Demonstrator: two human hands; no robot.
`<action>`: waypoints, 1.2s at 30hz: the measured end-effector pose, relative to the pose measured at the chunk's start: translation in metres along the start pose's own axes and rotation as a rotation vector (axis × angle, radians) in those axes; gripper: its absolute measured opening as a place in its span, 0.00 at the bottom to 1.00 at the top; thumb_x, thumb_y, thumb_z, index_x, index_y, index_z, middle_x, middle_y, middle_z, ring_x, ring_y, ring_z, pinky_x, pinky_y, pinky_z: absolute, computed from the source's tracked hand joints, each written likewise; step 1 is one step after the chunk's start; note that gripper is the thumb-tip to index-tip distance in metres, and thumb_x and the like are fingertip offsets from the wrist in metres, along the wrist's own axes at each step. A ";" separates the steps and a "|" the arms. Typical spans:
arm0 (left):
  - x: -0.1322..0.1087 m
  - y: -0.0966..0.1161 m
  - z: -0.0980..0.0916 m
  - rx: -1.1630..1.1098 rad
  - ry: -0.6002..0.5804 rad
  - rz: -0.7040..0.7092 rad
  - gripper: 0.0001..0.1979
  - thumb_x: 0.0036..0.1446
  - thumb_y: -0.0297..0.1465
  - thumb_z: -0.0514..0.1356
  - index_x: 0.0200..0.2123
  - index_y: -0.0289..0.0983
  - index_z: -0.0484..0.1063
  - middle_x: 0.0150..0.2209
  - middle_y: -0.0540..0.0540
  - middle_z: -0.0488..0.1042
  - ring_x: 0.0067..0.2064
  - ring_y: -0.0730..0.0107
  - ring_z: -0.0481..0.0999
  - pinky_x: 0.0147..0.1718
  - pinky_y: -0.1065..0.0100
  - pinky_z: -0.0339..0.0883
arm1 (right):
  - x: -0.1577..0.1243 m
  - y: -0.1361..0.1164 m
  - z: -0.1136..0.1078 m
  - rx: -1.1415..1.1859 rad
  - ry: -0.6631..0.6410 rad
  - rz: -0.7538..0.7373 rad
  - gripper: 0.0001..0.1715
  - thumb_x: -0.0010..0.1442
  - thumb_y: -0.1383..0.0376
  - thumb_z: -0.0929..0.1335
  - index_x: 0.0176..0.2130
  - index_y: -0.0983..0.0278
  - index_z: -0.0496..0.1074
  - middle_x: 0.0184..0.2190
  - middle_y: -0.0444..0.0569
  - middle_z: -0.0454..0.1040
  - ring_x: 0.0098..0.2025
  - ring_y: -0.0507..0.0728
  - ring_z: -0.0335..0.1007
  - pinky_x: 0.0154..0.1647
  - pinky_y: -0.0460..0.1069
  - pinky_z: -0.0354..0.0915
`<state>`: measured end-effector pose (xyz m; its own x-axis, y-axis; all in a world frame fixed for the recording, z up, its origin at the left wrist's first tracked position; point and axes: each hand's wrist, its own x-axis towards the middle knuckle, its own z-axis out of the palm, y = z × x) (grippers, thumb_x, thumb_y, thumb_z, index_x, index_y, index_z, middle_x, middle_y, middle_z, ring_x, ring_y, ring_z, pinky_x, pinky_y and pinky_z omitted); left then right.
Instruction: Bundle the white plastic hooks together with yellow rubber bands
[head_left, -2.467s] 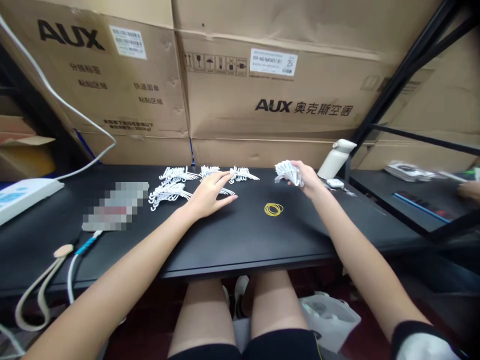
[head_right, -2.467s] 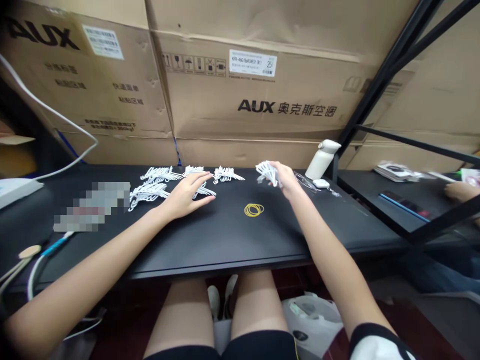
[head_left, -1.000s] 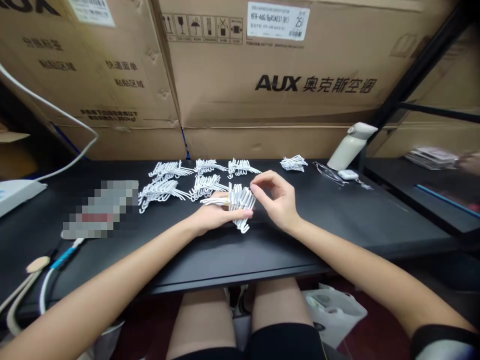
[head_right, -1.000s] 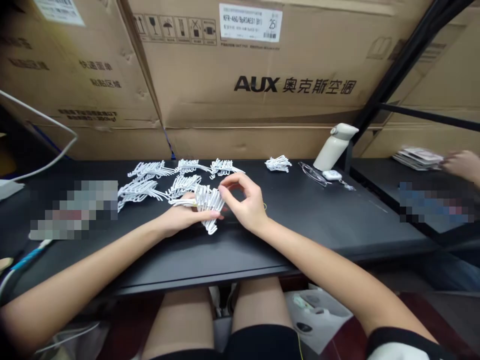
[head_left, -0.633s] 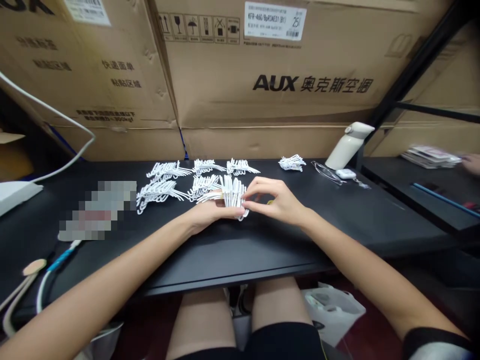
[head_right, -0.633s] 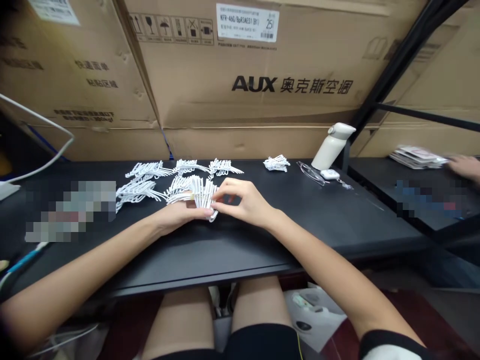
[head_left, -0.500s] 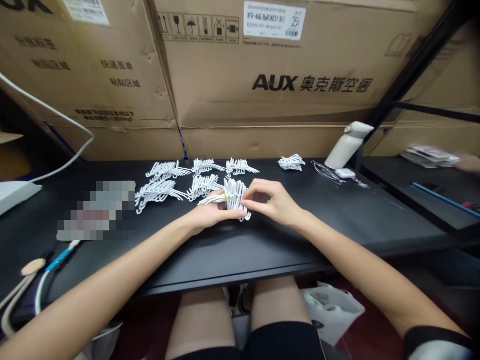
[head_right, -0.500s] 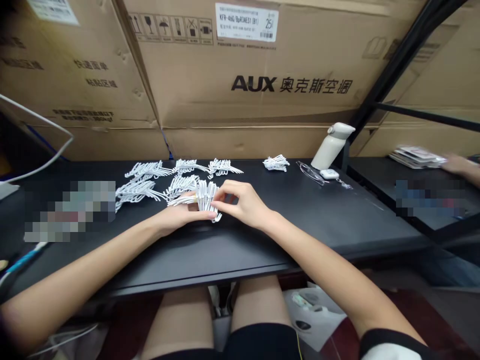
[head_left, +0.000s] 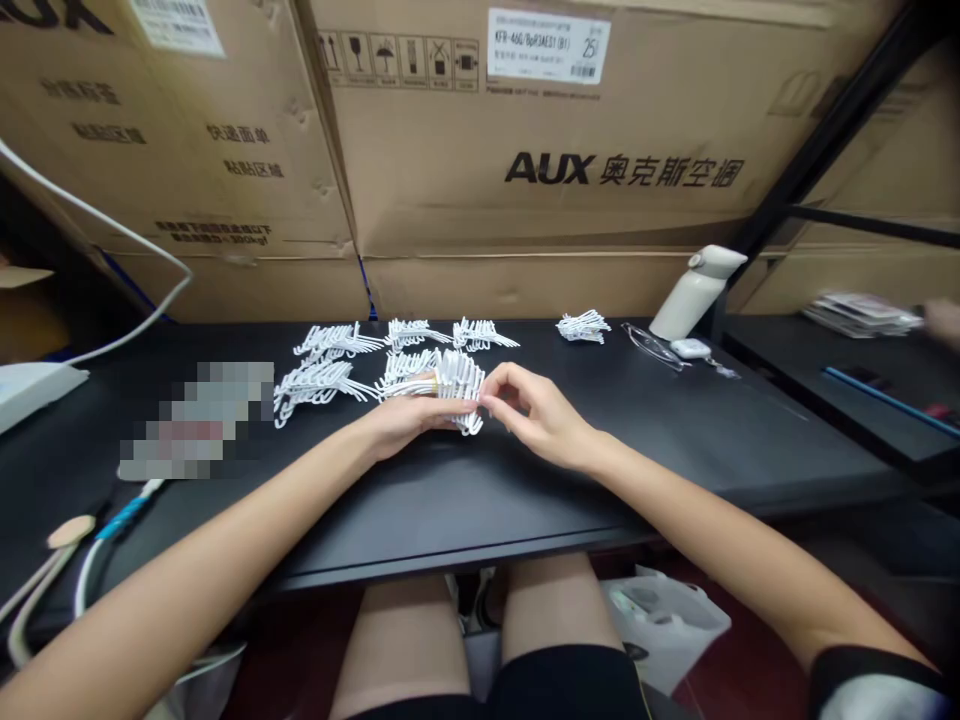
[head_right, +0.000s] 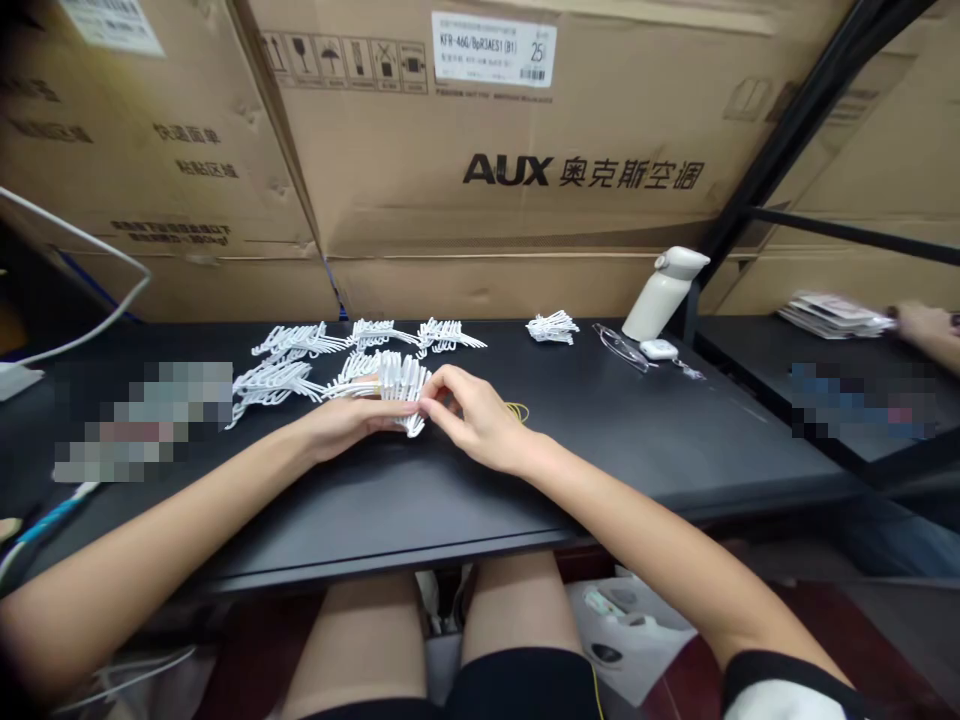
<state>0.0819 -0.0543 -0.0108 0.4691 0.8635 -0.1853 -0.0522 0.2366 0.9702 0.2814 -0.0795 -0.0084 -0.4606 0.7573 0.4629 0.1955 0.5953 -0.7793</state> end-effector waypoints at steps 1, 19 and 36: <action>0.001 0.001 -0.005 -0.006 0.021 -0.009 0.16 0.43 0.31 0.72 0.37 0.35 0.78 0.39 0.44 0.79 0.40 0.65 0.77 0.43 0.63 0.69 | 0.000 -0.002 -0.002 0.070 -0.006 0.031 0.10 0.65 0.59 0.64 0.35 0.62 0.63 0.29 0.44 0.67 0.28 0.50 0.64 0.27 0.46 0.64; -0.008 0.004 0.005 0.178 -0.097 0.138 0.18 0.42 0.30 0.71 0.37 0.36 0.72 0.36 0.49 0.75 0.38 0.70 0.74 0.43 0.64 0.67 | -0.001 0.013 0.001 -0.188 0.099 -0.256 0.05 0.60 0.67 0.67 0.37 0.61 0.74 0.32 0.49 0.73 0.32 0.54 0.69 0.32 0.50 0.68; -0.004 -0.003 0.002 0.328 0.040 0.144 0.22 0.42 0.35 0.71 0.40 0.37 0.71 0.37 0.48 0.74 0.39 0.64 0.75 0.39 0.64 0.69 | 0.000 0.006 -0.001 -0.090 -0.083 0.008 0.05 0.62 0.64 0.66 0.34 0.63 0.66 0.34 0.47 0.68 0.34 0.52 0.66 0.33 0.47 0.66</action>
<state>0.0819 -0.0588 -0.0124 0.4426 0.8957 -0.0431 0.1735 -0.0384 0.9841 0.2832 -0.0757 -0.0131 -0.5285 0.7393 0.4173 0.2747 0.6140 -0.7399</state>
